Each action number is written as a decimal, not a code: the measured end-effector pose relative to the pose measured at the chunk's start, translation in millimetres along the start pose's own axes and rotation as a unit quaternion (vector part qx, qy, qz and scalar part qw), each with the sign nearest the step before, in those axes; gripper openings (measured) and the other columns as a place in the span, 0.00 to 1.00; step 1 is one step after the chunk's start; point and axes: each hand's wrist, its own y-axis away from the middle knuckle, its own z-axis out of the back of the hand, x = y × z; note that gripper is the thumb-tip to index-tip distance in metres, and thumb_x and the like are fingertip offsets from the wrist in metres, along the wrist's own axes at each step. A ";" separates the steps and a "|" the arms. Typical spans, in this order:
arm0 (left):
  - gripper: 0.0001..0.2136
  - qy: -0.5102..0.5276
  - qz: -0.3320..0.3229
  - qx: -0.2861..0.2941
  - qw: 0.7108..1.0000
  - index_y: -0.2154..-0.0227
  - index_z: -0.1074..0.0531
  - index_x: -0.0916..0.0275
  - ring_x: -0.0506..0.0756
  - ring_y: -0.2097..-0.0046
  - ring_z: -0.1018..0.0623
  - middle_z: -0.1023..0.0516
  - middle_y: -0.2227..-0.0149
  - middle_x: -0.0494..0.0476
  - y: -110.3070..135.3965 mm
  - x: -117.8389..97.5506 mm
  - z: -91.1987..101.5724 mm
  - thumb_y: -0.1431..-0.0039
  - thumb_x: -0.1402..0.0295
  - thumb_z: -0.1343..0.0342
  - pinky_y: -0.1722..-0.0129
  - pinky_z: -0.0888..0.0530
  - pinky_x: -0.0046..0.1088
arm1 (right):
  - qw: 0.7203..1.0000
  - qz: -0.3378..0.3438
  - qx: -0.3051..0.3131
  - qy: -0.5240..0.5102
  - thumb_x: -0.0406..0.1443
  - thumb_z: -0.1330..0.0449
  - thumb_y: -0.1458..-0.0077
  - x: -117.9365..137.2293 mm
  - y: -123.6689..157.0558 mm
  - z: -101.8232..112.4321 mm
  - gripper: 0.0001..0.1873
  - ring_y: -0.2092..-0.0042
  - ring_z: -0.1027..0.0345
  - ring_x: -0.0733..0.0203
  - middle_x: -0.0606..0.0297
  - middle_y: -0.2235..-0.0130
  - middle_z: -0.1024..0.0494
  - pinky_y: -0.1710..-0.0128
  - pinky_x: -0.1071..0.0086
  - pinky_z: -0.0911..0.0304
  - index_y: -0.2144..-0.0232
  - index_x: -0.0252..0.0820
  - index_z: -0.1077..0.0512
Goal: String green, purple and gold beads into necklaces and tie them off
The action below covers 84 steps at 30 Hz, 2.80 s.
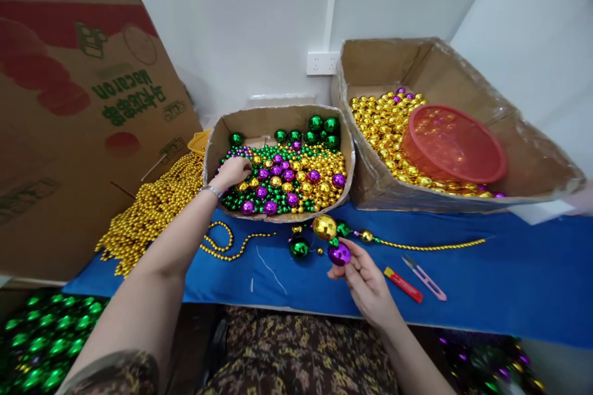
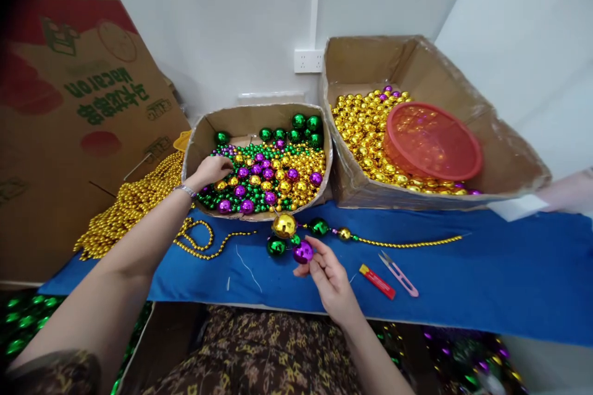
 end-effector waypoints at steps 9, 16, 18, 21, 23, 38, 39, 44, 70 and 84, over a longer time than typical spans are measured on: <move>0.15 -0.038 0.013 0.063 0.997 0.61 0.21 0.63 0.63 0.54 0.23 0.20 0.59 0.66 -18.7 -7.8 -6.9 0.55 0.75 0.43 0.55 0.29 0.33 | 0.999 0.004 -0.011 0.046 0.47 0.47 0.37 4.0 0.2 -3.8 0.24 0.64 0.25 0.59 0.64 0.67 0.24 0.59 0.63 0.28 0.42 0.47 0.39; 0.14 -0.003 -0.002 0.082 0.997 0.64 0.21 0.62 0.60 0.57 0.22 0.19 0.61 0.62 -15.8 -2.3 -7.0 0.57 0.74 0.42 0.57 0.29 0.28 | 0.999 0.008 -0.004 0.040 0.45 0.48 0.37 3.2 1.6 -7.7 0.23 0.64 0.25 0.60 0.64 0.68 0.23 0.60 0.64 0.29 0.42 0.46 0.39; 0.11 0.016 -0.001 0.081 0.997 0.69 0.20 0.62 0.59 0.58 0.22 0.19 0.64 0.60 -15.4 -1.5 -7.9 0.58 0.74 0.42 0.57 0.29 0.26 | 0.999 0.010 -0.006 0.049 0.46 0.48 0.36 3.0 1.5 -8.3 0.24 0.64 0.26 0.60 0.64 0.68 0.23 0.60 0.64 0.29 0.42 0.45 0.39; 0.08 0.050 0.012 0.062 0.997 0.74 0.21 0.62 0.59 0.59 0.22 0.19 0.67 0.59 -13.6 -2.1 -4.8 0.60 0.75 0.41 0.58 0.29 0.27 | 0.998 0.017 -0.006 0.063 0.46 0.49 0.36 5.3 1.6 -9.4 0.24 0.65 0.26 0.60 0.64 0.68 0.23 0.61 0.64 0.29 0.42 0.45 0.39; 0.08 0.080 0.025 0.035 0.996 0.73 0.22 0.63 0.60 0.60 0.22 0.19 0.67 0.60 -9.5 -3.7 1.1 0.59 0.75 0.41 0.59 0.29 0.29 | 0.997 0.022 -0.004 0.074 0.46 0.49 0.36 8.0 2.2 -9.6 0.23 0.64 0.25 0.60 0.64 0.68 0.23 0.61 0.65 0.29 0.42 0.45 0.39; 0.11 0.826 0.054 0.127 0.546 0.65 0.23 0.65 0.48 0.71 0.26 0.22 0.70 0.55 117.7 -100.4 8.4 0.53 0.69 0.34 0.75 0.30 0.21 | 0.986 0.035 -0.034 0.163 0.43 0.51 0.35 18.2 1.3 -16.9 0.22 0.63 0.25 0.61 0.66 0.67 0.23 0.59 0.66 0.28 0.42 0.44 0.39; 0.11 0.829 0.056 0.137 0.539 0.65 0.23 0.65 0.47 0.71 0.26 0.23 0.70 0.55 119.8 -103.4 6.9 0.53 0.69 0.34 0.75 0.30 0.21 | 0.984 0.036 -0.038 0.169 0.43 0.51 0.35 19.1 1.9 -16.8 0.22 0.63 0.25 0.62 0.66 0.68 0.23 0.59 0.66 0.28 0.42 0.44 0.39; 0.12 0.829 0.040 0.165 0.533 0.63 0.22 0.65 0.48 0.71 0.26 0.22 0.69 0.56 124.1 -109.1 1.7 0.51 0.67 0.35 0.73 0.28 0.22 | 0.980 0.034 -0.050 0.191 0.42 0.52 0.35 20.5 3.7 -13.9 0.21 0.63 0.25 0.62 0.65 0.68 0.23 0.58 0.66 0.29 0.42 0.43 0.39; 0.05 0.572 -0.238 0.029 0.784 0.70 0.22 0.62 0.54 0.60 0.21 0.19 0.64 0.59 166.3 -146.6 -22.9 0.43 0.67 0.40 0.59 0.26 0.30 | 0.831 0.029 -0.020 0.556 0.26 0.51 0.45 -5.5 19.7 17.7 0.31 0.57 0.24 0.55 0.55 0.47 0.25 0.59 0.64 0.28 0.39 0.44 0.38; 0.12 0.631 -0.279 -0.049 0.722 0.55 0.27 0.61 0.53 0.56 0.23 0.22 0.56 0.60 151.6 -174.4 25.9 0.38 0.63 0.45 0.57 0.25 0.31 | 0.943 0.116 -0.061 0.305 0.41 0.51 0.35 72.9 -9.8 -9.2 0.12 0.76 0.31 0.67 0.67 0.72 0.24 0.73 0.73 0.33 0.63 0.43 0.30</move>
